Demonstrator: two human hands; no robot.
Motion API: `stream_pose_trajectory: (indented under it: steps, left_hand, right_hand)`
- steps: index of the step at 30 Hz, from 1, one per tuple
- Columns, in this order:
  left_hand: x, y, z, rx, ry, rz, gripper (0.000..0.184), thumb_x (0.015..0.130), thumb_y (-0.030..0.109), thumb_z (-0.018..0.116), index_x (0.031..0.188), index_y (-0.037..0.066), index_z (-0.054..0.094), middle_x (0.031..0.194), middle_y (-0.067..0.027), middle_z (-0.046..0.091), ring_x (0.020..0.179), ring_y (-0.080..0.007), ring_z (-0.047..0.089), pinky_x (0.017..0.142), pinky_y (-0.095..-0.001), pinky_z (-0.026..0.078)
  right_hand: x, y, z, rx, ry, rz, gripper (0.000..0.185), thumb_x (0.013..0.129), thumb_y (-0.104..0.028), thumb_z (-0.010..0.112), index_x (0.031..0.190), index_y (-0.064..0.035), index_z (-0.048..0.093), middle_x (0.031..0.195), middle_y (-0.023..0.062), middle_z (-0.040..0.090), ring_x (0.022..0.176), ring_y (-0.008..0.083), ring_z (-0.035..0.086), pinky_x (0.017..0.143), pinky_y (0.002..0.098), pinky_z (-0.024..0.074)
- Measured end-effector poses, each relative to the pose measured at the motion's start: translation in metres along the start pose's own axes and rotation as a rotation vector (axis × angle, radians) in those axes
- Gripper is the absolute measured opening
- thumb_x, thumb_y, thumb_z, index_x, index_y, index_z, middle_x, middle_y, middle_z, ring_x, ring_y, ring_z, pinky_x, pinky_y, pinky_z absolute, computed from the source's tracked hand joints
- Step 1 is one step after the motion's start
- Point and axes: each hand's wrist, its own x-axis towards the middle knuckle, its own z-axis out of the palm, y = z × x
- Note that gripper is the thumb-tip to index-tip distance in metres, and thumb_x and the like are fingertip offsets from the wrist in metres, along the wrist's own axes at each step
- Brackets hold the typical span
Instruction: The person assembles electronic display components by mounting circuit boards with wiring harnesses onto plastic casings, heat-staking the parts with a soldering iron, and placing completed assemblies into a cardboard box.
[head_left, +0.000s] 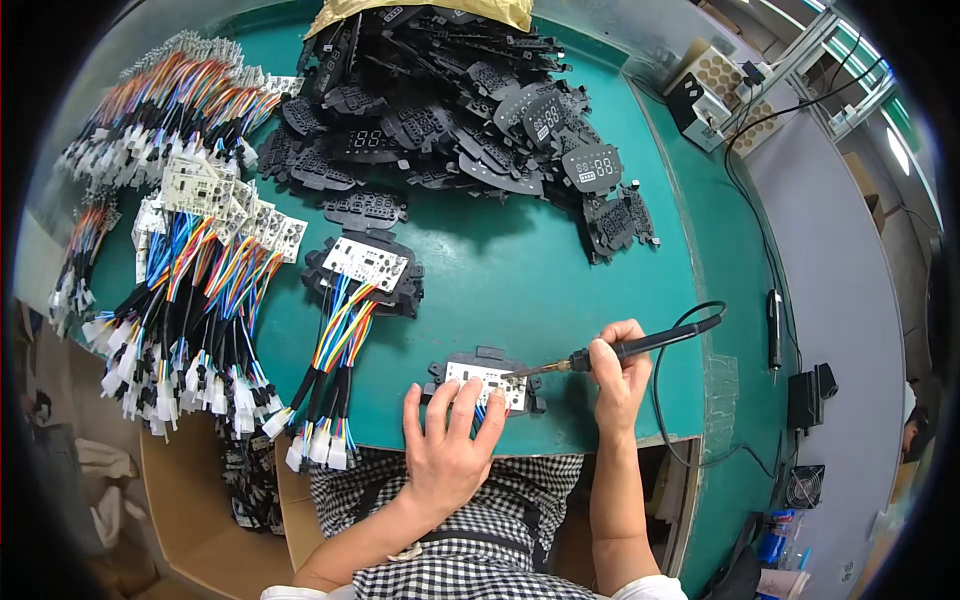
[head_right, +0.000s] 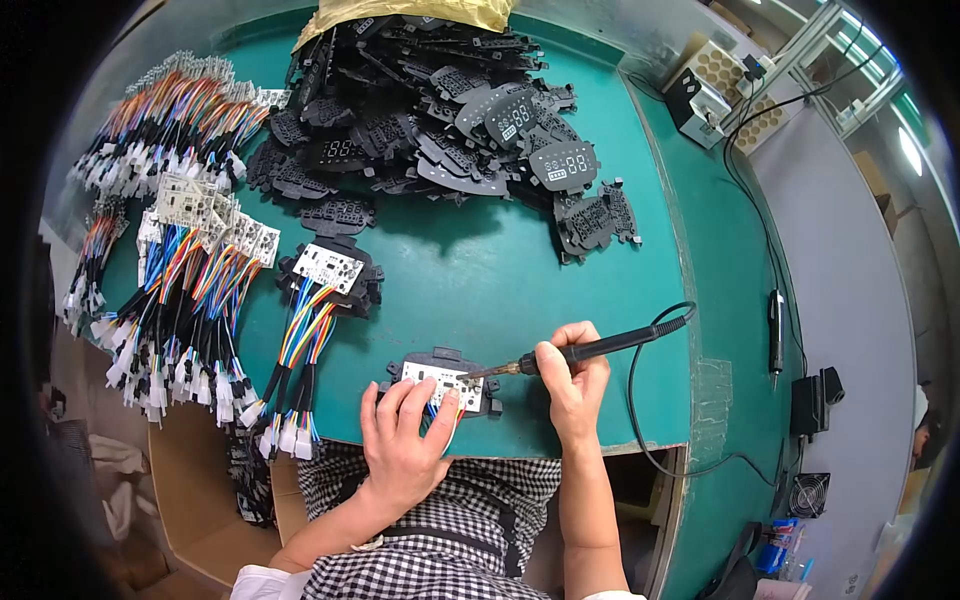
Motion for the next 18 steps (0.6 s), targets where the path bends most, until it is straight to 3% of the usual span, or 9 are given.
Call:
stream_pose_trajectory:
  steps: [2, 3, 4, 6, 7, 13, 18]
  left_hand:
    - [0.0, 0.0, 0.001, -0.007, 0.011, 0.0, 0.048, 0.059, 0.015, 0.072, 0.105, 0.011, 0.06, 0.113, -0.0095, 0.05, 0.106, -0.028, 0.046, 0.094, -0.0545, 0.033]
    - [0.001, 0.001, -0.001, 0.029, 0.004, -0.012, 0.026, 0.076, 0.018, 0.063, 0.102, 0.014, 0.059, 0.109, -0.006, 0.053, 0.102, -0.0241, 0.05, 0.092, -0.0526, 0.036]
    - [0.001, 0.001, -0.001, 0.036, 0.006, -0.016, 0.026, 0.076, 0.018, 0.063, 0.102, 0.014, 0.059, 0.109, -0.006, 0.053, 0.102, -0.0241, 0.05, 0.092, -0.0526, 0.036]
    - [-0.001, 0.0, 0.001, -0.006, 0.015, 0.002, 0.048, 0.059, 0.016, 0.072, 0.105, 0.012, 0.06, 0.113, -0.0097, 0.05, 0.106, -0.028, 0.046, 0.093, -0.0549, 0.033]
    - [0.0, 0.0, 0.0, -0.028, 0.014, -0.009, 0.048, 0.059, 0.016, 0.072, 0.105, 0.012, 0.06, 0.113, -0.0098, 0.05, 0.106, -0.0282, 0.046, 0.093, -0.0548, 0.033]
    - [-0.001, 0.001, 0.0, 0.033, 0.024, -0.026, 0.025, 0.074, 0.016, 0.06, 0.1, 0.015, 0.061, 0.109, -0.0055, 0.053, 0.105, -0.0252, 0.048, 0.094, -0.0524, 0.033]
    - [0.0, 0.003, -0.005, 0.1, 0.023, -0.033, 0.024, 0.075, 0.018, 0.059, 0.099, 0.016, 0.062, 0.11, -0.0026, 0.053, 0.1, -0.0249, 0.047, 0.093, -0.0543, 0.031]
  right_hand:
    - [0.0, 0.002, -0.001, 0.011, 0.005, -0.014, 0.012, 0.08, -0.008, 0.059, 0.079, -0.005, 0.047, 0.068, -0.0051, 0.042, 0.059, 0.0024, 0.034, 0.052, 0.0181, 0.0267]
    - [0.0, 0.003, -0.003, 0.041, 0.015, -0.024, 0.012, 0.08, -0.009, 0.059, 0.079, -0.0053, 0.047, 0.068, -0.0048, 0.043, 0.059, 0.0024, 0.035, 0.052, 0.0181, 0.0271]
    - [0.0, 0.004, -0.003, 0.072, 0.024, -0.034, 0.012, 0.08, -0.009, 0.058, 0.079, -0.0055, 0.047, 0.068, -0.0045, 0.043, 0.059, 0.0024, 0.035, 0.052, 0.018, 0.0275]
    - [-0.001, -0.001, 0.0, 0.118, 0.031, -0.06, 0.013, 0.081, -0.01, 0.058, 0.079, -0.0062, 0.046, 0.066, -0.0033, 0.044, 0.054, 0.0028, 0.037, 0.048, 0.0179, 0.0281]
    - [-0.001, -0.003, 0.003, 0.134, 0.045, -0.059, 0.013, 0.081, -0.01, 0.058, 0.079, -0.0064, 0.045, 0.066, -0.0031, 0.044, 0.053, 0.003, 0.037, 0.047, 0.0181, 0.028]
    - [-0.001, -0.005, 0.027, 0.14, 0.034, -0.046, 0.009, 0.083, -0.008, 0.054, 0.081, -0.0068, 0.045, 0.063, -0.0032, 0.041, 0.05, 0.0027, 0.036, 0.044, 0.0173, 0.0268]
    - [-0.001, -0.002, 0.037, 0.143, 0.013, -0.008, 0.01, 0.084, -0.008, 0.054, 0.08, -0.0078, 0.045, 0.063, -0.0047, 0.04, 0.05, 0.0018, 0.034, 0.043, 0.0174, 0.0258]
